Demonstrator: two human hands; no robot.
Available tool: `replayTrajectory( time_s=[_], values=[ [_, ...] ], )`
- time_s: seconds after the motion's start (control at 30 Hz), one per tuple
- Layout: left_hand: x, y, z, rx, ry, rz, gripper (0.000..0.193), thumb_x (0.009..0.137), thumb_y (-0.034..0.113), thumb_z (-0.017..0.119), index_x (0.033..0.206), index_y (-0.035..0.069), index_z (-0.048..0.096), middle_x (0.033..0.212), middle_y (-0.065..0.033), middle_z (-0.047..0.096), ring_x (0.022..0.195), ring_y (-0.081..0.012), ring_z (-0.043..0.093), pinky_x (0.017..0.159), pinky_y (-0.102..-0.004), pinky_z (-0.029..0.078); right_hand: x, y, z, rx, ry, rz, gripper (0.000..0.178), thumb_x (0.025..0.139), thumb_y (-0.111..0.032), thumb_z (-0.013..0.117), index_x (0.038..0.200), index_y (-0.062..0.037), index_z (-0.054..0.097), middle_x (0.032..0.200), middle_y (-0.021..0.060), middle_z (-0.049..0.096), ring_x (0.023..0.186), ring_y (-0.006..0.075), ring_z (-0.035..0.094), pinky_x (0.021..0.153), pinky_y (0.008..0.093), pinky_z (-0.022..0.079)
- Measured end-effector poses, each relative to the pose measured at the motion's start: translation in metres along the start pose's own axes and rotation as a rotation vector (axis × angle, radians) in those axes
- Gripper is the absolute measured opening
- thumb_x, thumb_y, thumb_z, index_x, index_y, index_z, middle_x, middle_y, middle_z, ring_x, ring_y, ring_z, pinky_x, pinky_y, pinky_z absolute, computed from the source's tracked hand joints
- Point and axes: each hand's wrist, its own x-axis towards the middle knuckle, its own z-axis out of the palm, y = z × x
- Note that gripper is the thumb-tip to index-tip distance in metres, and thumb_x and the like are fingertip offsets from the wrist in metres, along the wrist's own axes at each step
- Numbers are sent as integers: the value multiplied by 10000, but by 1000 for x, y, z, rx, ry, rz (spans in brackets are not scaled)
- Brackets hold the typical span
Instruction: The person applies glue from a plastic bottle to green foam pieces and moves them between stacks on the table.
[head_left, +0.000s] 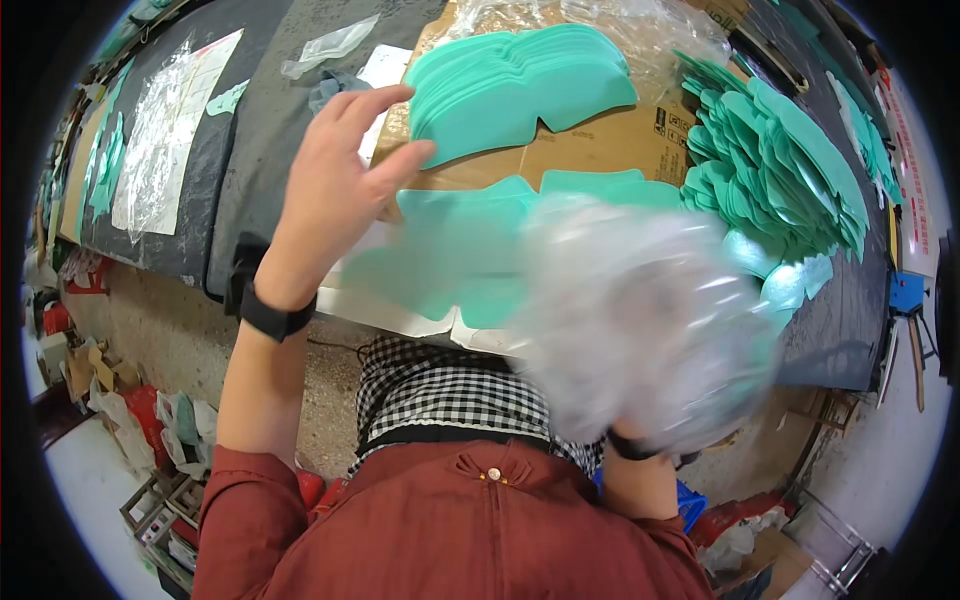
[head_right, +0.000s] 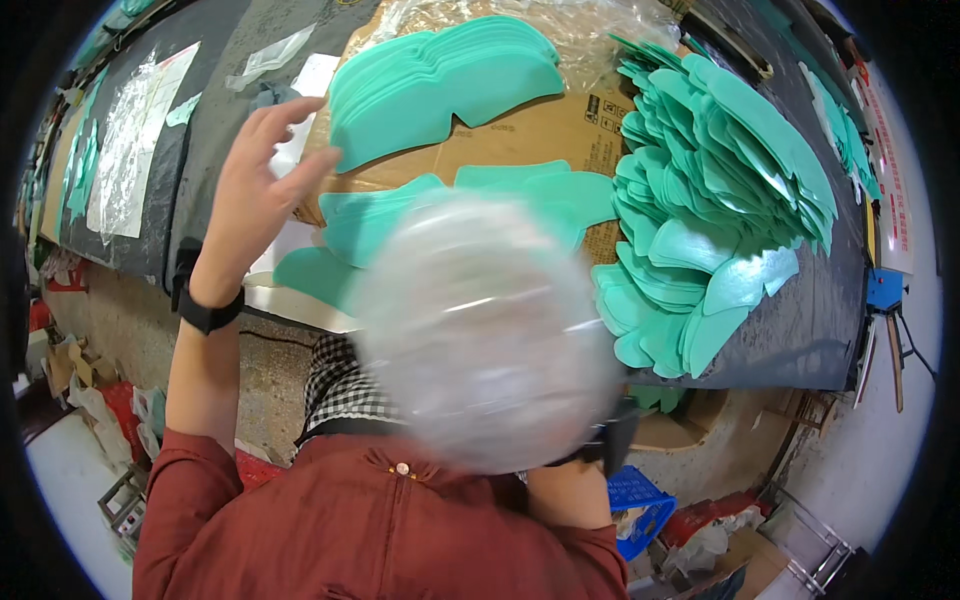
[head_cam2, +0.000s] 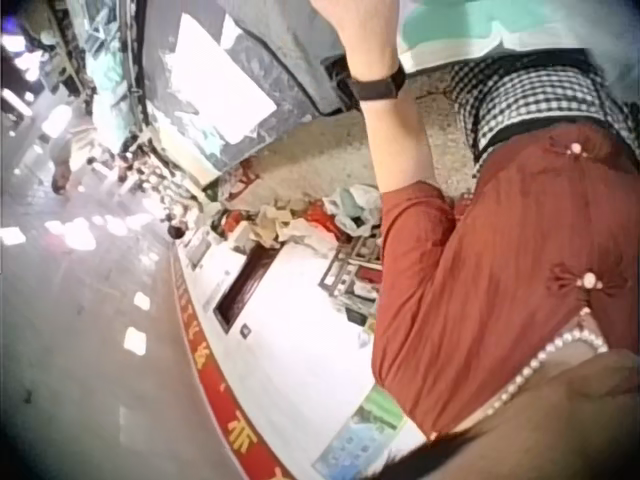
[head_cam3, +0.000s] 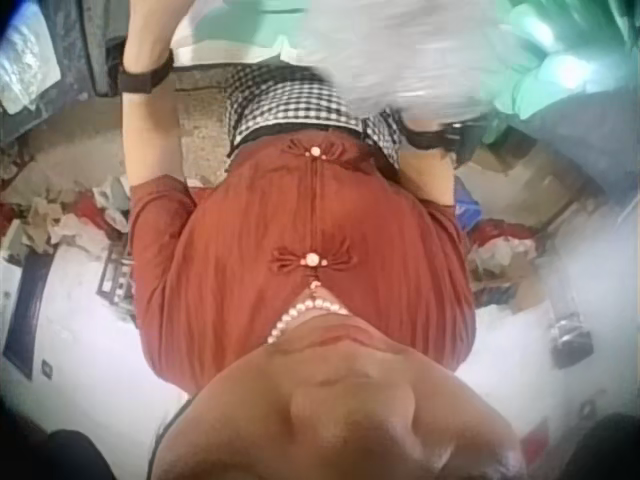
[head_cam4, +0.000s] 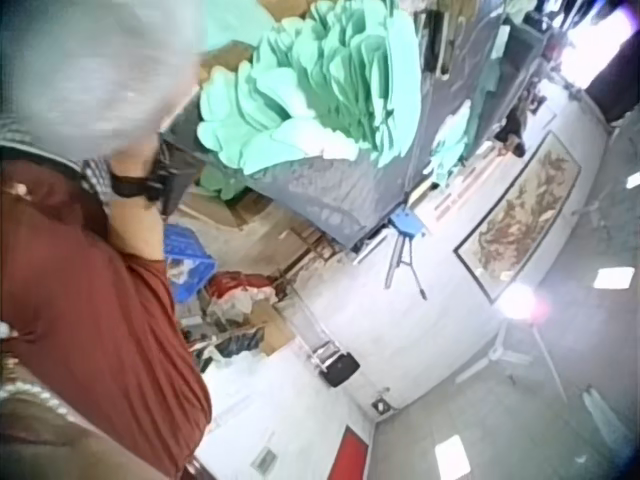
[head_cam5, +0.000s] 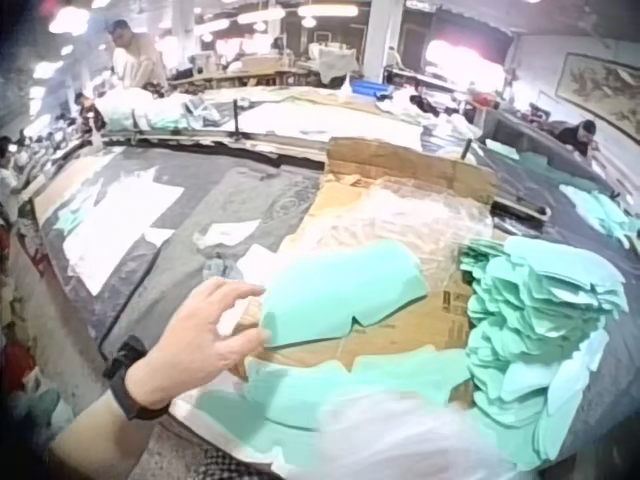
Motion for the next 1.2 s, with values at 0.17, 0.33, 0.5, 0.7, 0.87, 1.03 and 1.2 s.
replayTrajectory(
  time_s=[0.17, 0.33, 0.5, 0.7, 0.87, 1.03, 1.2],
  values=[
    [16, -6, 26, 116, -89, 65, 557, 847, 292, 801, 1342, 86, 650, 1124, -121, 648, 975, -287, 662, 884, -402, 538, -12, 43, -86, -450, 315, 51, 493, 857, -95, 777, 1323, -18, 639, 1248, 179, 701, 1107, 344, 713, 923, 436, 583],
    [19, -5, 22, 7, -166, -51, 491, 856, 286, 777, 1298, 104, 664, 1113, -124, 651, 934, -279, 678, 853, -396, 544, -8, 26, -49, -274, 266, 65, 493, 864, -103, 778, 1326, -11, 634, 1253, 178, 703, 1103, 342, 716, 917, 435, 584],
    [11, -44, 31, -208, -99, 37, 417, 898, 254, 761, 1284, 118, 682, 1037, -88, 702, 928, -229, 690, 863, -364, 551, 59, -35, 76, 214, -122, -146, 648, 773, -129, 845, 1357, -21, 586, 1239, 194, 689, 1080, 379, 703, 873, 439, 588],
    [34, -29, 10, -299, -267, -405, 347, 935, 186, 751, 1261, 76, 706, 1054, -31, 708, 915, -143, 673, 849, -287, 538, 73, -35, 85, 89, -54, -182, 623, 708, -80, 844, 1290, -61, 621, 1225, 174, 689, 1067, 411, 683, 877, 457, 580],
    [32, -16, -14, -573, -199, -361, 301, 962, 139, 721, 1230, 5, 692, 1057, -8, 710, 894, -82, 633, 812, -255, 514, 44, 14, -2, 26, 135, 7, 555, 843, -123, 779, 1358, -43, 588, 1277, 170, 680, 1135, 356, 670, 963, 449, 541],
    [13, -21, -44, -748, -208, -433, 317, 1006, 149, 681, 1298, 28, 656, 1146, -2, 710, 984, -65, 625, 849, -253, 486, 18, 69, -80, -529, 367, -65, 488, 990, -201, 670, 1419, -9, 542, 1340, 158, 646, 1231, 315, 621, 1083, 480, 471],
    [-35, -10, -36, -924, -351, -521, 278, 978, 94, 684, 1243, 12, 672, 1065, -24, 714, 905, -91, 652, 800, -260, 519, 6, 38, -80, 17, 535, 83, 507, 1051, -242, 623, 1485, -9, 508, 1436, 158, 597, 1329, 274, 558, 1183, 451, 403]
  ],
)
